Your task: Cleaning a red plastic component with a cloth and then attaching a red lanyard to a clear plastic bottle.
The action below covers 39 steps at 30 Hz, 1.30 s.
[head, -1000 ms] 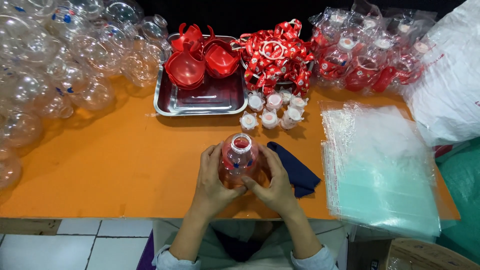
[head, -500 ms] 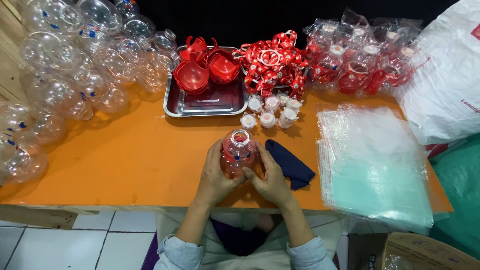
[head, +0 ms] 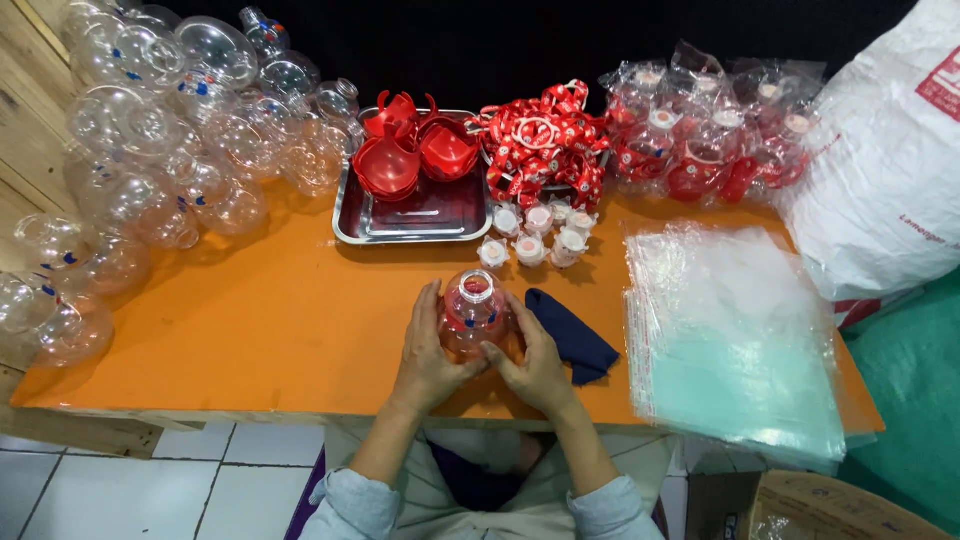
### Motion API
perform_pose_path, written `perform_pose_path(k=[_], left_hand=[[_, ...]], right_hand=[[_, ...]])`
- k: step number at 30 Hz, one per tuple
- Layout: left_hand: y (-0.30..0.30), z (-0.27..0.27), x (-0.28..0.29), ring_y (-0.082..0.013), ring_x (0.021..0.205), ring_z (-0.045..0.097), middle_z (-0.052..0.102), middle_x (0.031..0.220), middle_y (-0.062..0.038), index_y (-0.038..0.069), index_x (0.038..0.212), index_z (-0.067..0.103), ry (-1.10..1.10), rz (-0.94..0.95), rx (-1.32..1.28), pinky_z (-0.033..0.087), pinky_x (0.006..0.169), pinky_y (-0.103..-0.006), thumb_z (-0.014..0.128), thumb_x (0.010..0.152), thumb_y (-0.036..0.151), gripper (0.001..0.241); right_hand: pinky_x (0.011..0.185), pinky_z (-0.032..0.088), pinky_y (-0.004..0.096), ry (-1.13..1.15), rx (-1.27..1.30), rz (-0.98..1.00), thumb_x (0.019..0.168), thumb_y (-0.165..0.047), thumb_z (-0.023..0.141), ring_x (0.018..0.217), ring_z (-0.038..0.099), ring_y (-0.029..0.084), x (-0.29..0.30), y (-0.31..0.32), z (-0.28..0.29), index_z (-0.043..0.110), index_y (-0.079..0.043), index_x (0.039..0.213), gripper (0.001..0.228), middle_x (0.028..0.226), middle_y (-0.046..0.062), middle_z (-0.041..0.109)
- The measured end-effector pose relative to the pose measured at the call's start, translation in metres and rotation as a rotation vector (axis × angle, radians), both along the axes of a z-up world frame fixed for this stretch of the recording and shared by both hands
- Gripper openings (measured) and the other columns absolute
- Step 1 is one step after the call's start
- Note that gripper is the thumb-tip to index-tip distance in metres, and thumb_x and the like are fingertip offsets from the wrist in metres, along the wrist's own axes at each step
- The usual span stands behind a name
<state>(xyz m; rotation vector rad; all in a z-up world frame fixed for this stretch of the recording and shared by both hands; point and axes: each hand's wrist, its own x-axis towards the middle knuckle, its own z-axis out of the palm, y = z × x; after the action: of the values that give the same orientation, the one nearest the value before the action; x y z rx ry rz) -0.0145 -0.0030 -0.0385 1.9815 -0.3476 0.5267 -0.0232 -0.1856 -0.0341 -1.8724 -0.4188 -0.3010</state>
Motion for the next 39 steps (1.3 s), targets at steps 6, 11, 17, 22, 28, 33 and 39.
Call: perform_pose_path(k=[6,11,17,22,28,33,39], left_hand=[[-0.002,0.000,0.003,-0.0446,0.124,0.060,0.060,0.133,-0.024,-0.001,0.147,0.046,0.003,-0.023,0.005,0.048,0.108,-0.0559,0.095,0.059,0.028,0.105],[0.001,0.000,0.000,-0.0413,0.134,0.052,0.051,0.144,-0.023,0.001,0.151,0.037,0.050,-0.054,0.031,0.044,0.112,-0.0523,0.091,0.066,0.034,0.106],[0.001,0.010,0.001,-0.0372,0.151,0.028,0.029,0.160,-0.020,0.006,0.157,0.023,0.112,-0.066,0.096,0.032,0.119,-0.0539,0.087,0.074,0.042,0.110],[0.002,0.000,0.007,-0.0402,0.160,0.012,0.014,0.171,-0.021,0.008,0.163,0.013,-0.025,-0.029,0.103,0.022,0.125,-0.0551,0.088,0.076,0.039,0.119],[0.002,0.004,0.014,-0.0371,0.144,0.047,0.049,0.152,-0.021,0.003,0.150,0.040,0.053,-0.118,0.057,0.041,0.116,-0.0480,0.084,0.077,0.039,0.092],[0.005,-0.024,0.016,-0.0390,0.151,0.039,0.039,0.162,-0.020,0.000,0.157,0.030,-0.042,-0.049,0.091,0.036,0.122,-0.0503,0.088,0.076,0.042,0.108],[0.001,-0.005,0.016,-0.0394,0.156,0.030,0.032,0.166,-0.024,0.003,0.159,0.027,-0.007,-0.032,0.086,0.033,0.122,-0.0506,0.088,0.074,0.049,0.114]], right_hand=[[0.108,0.048,0.050,-0.005,-0.021,-0.009,0.086,-0.032,0.081,0.128,0.059,0.040,0.002,0.000,0.002,0.044,0.000,0.153,0.083,0.134,0.022,0.062],[0.111,0.047,0.045,0.047,-0.005,0.012,0.089,-0.042,0.073,0.133,0.057,0.034,-0.004,0.001,0.021,0.042,-0.001,0.152,0.081,0.141,0.019,0.058],[0.117,0.042,0.041,0.066,0.012,-0.009,0.093,-0.043,0.069,0.146,0.044,0.031,0.001,-0.001,0.004,0.028,-0.002,0.157,0.087,0.159,0.019,0.039],[0.112,0.048,0.040,0.049,-0.001,-0.015,0.093,-0.043,0.070,0.138,0.054,0.030,0.002,0.001,0.015,0.029,-0.005,0.157,0.085,0.158,0.018,0.041],[0.120,0.038,0.042,0.069,0.049,0.009,0.093,-0.041,0.070,0.147,0.044,0.033,0.007,0.003,0.029,0.031,0.002,0.155,0.084,0.157,0.021,0.044],[0.120,0.036,0.041,0.140,0.045,-0.037,0.091,-0.042,0.072,0.150,0.040,0.031,0.007,0.007,0.032,0.031,0.002,0.155,0.087,0.161,0.020,0.040],[0.118,0.041,0.039,0.191,0.060,-0.061,0.091,-0.043,0.071,0.149,0.042,0.029,0.009,0.007,0.024,0.030,0.001,0.156,0.088,0.162,0.018,0.039]])
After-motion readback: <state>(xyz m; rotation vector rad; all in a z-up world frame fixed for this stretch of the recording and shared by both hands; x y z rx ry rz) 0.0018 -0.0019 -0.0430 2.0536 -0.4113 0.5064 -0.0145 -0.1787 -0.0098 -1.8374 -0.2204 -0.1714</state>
